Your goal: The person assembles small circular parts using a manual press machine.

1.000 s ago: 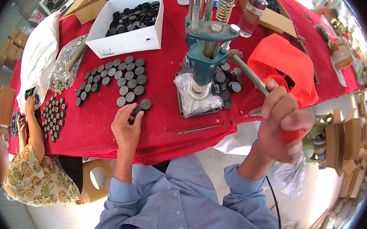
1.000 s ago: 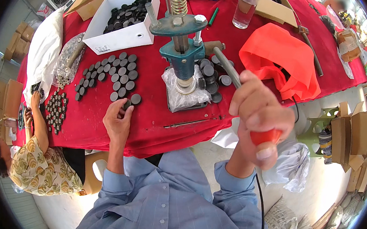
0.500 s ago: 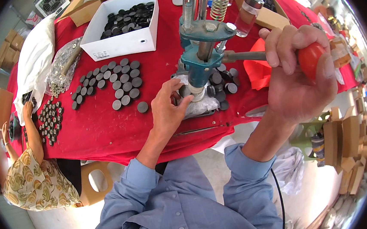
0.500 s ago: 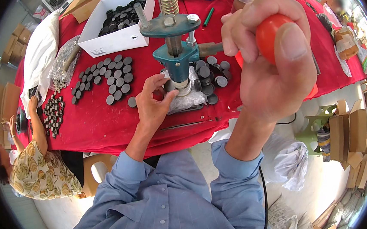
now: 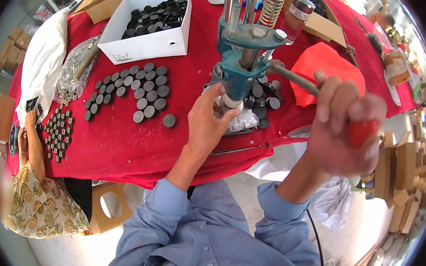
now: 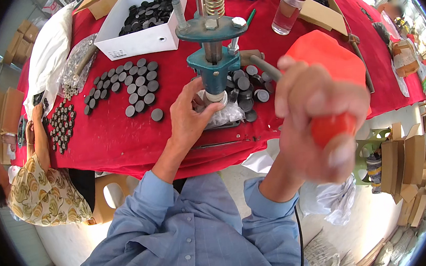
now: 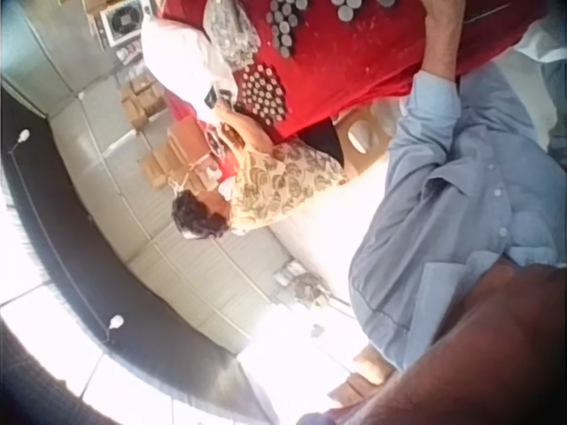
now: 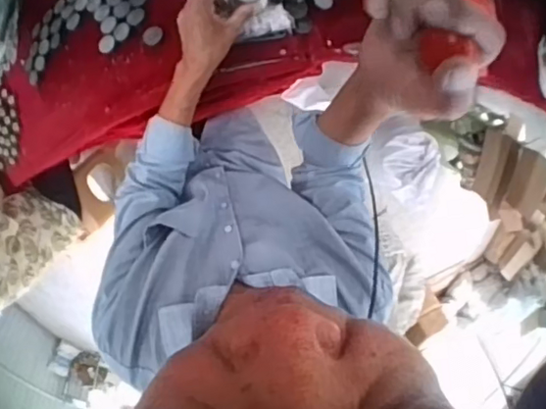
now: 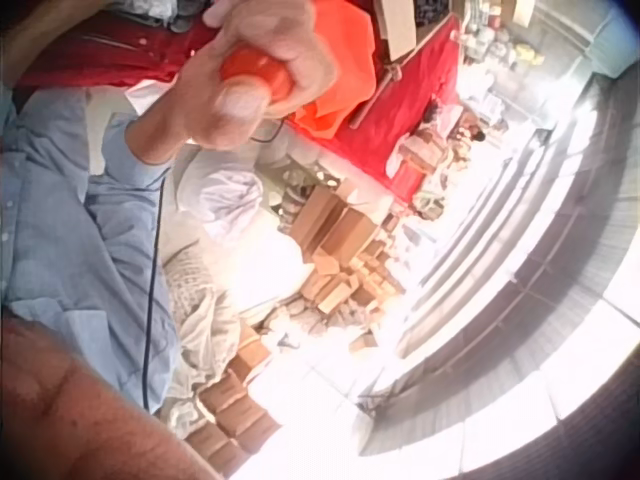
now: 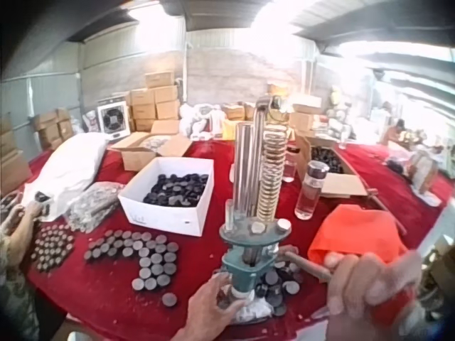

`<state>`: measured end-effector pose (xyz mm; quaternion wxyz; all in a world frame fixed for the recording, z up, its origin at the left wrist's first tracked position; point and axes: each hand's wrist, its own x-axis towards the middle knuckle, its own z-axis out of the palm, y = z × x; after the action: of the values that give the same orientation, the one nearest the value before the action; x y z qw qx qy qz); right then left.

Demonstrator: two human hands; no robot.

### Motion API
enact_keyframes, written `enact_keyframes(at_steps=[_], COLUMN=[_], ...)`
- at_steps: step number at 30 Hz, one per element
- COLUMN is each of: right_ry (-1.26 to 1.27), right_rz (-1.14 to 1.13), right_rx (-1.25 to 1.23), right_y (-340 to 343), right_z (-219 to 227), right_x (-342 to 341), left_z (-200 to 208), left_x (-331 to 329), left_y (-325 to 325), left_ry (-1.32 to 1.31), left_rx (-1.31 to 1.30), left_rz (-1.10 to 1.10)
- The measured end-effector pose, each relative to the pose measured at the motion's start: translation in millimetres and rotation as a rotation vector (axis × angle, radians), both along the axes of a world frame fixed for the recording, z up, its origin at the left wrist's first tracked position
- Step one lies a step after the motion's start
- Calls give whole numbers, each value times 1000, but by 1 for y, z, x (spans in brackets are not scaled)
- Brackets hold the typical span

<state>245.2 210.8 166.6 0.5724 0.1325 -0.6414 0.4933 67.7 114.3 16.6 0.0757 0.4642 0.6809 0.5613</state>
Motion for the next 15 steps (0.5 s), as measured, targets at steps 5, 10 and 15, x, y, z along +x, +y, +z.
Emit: enact_keyframes(at_steps=[5,10,15], right_ry=[-38,53,5], right_rz=[-128,-215,-168], right_rx=[-39,-46,-43], right_y=[-41,-43,-35], right_z=[-54,-69,-49], right_x=[16,15,19], left_z=[0,-14,-35], left_x=[-39,-57,-59], left_y=[-49,-93,-99], left_ry=[487,598,381], left_rx=[11,-233,-176], left_rz=[188,306,215])
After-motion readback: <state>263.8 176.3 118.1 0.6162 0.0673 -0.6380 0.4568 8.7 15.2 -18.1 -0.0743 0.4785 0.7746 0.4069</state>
